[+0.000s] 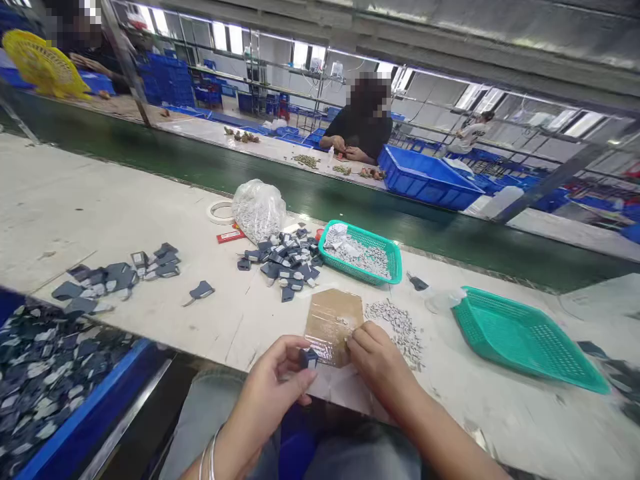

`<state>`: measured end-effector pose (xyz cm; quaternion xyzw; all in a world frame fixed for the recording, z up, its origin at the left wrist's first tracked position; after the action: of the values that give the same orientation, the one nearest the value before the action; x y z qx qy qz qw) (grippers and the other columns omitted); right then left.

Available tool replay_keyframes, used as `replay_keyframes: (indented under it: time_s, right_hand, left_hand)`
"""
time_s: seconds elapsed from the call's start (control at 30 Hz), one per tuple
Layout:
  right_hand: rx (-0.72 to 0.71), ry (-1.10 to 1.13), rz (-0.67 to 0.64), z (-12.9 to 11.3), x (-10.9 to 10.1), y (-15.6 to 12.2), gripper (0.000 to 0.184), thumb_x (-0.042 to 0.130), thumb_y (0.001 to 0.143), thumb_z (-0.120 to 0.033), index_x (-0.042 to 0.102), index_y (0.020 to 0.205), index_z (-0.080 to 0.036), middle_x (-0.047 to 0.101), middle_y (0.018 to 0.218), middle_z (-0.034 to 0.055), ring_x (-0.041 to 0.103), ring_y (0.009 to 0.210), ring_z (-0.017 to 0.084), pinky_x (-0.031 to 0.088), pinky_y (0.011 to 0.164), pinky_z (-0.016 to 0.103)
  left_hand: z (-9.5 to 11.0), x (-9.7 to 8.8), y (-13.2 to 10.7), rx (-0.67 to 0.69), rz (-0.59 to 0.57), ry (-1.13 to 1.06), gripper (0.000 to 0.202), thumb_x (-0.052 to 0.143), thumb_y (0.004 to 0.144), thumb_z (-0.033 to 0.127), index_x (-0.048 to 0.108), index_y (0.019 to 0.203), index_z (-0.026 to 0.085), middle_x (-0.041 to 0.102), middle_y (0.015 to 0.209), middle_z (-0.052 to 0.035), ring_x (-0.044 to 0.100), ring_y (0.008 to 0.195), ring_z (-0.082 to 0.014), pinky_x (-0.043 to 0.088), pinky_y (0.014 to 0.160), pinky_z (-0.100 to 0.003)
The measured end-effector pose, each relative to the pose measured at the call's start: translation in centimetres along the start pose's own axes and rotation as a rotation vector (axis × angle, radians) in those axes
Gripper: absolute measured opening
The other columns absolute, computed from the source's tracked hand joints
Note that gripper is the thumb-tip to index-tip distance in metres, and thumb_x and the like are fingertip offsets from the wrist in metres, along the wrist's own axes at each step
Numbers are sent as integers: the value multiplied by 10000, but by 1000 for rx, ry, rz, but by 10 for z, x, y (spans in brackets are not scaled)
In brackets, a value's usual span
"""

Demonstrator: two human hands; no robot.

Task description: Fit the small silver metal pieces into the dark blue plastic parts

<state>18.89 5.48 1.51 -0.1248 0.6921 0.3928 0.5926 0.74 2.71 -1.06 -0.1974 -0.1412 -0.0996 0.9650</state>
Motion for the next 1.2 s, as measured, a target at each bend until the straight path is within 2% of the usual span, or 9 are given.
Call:
replay_keyframes:
  time_s: [0.1,0.17,0.3,0.4,0.53,0.73,1.0,1.1,1.2]
  right_hand:
    - [-12,-7,-7,-3,0,0,416,280,961,-118,449,581,-130,426,662,53,318,639,158,232,552,304]
    - [35,39,27,-3,-5,1,379,328,948,-113,464,595,-134,432,659,50,331,642,157,249,555,299]
    - [197,246,156,-5,-29,5,171,473,894,-96,560,753,-136,479,693,43,396,702,157,328,606,285]
    - [240,374,184,-15,-47,8,104,526,863,-85,583,820,-160,513,727,37,430,725,154,367,623,280]
    - [219,421,182,-29,-59,10,117,531,850,-71,595,841,-168,525,751,43,447,727,155,391,621,280]
    - [169,397,151,-37,-57,10,123,499,863,-62,582,838,-149,500,731,48,424,705,156,385,598,280]
    - [-34,103,68,-58,-49,7,257,401,896,-72,533,680,-114,457,685,72,394,673,174,389,590,324]
    - [-5,156,24,-64,-45,6,242,350,890,-60,585,848,-94,504,799,107,437,765,211,432,668,366]
    - [179,350,14,-48,-41,-4,320,359,888,-80,510,1167,-119,514,1011,119,456,911,215,449,764,358]
  left_hand:
    - [5,4,-1,45,12,112,335,636,719,287,520,1017,187,539,884,-44,523,822,-165,498,624,-257]
    - [9,7,-1,89,10,210,292,620,735,266,551,1008,189,590,923,-54,549,874,-173,490,693,-261]
    - [14,15,1,151,0,365,276,591,752,232,595,1028,220,629,1003,-34,574,941,-166,481,738,-243]
    - [16,20,2,171,10,414,284,588,744,207,604,1026,234,634,1002,-10,582,931,-153,487,741,-236]
    - [17,24,0,184,18,455,298,588,743,208,601,1039,244,631,1013,4,587,917,-145,486,757,-240]
    - [21,27,-4,197,17,514,291,587,744,202,599,1032,244,630,1014,17,571,932,-134,474,735,-232]
    - [17,24,-9,255,93,680,259,586,757,191,606,1006,260,622,1011,25,565,872,-142,455,797,-275]
    - [12,22,-9,370,66,748,276,539,820,221,566,1088,277,596,1023,4,547,920,-147,450,803,-276]
    - [18,9,-4,572,20,877,269,428,894,247,551,1130,289,559,922,-21,541,851,-142,450,744,-270]
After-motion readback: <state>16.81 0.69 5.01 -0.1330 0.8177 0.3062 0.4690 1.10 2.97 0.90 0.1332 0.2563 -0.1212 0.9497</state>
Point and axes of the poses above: each hand's wrist, its own y-axis towards the middle knuckle, its own x-axis out of the palm, z = x × y, the point moved 3 cm from there along y, towards the middle knuckle
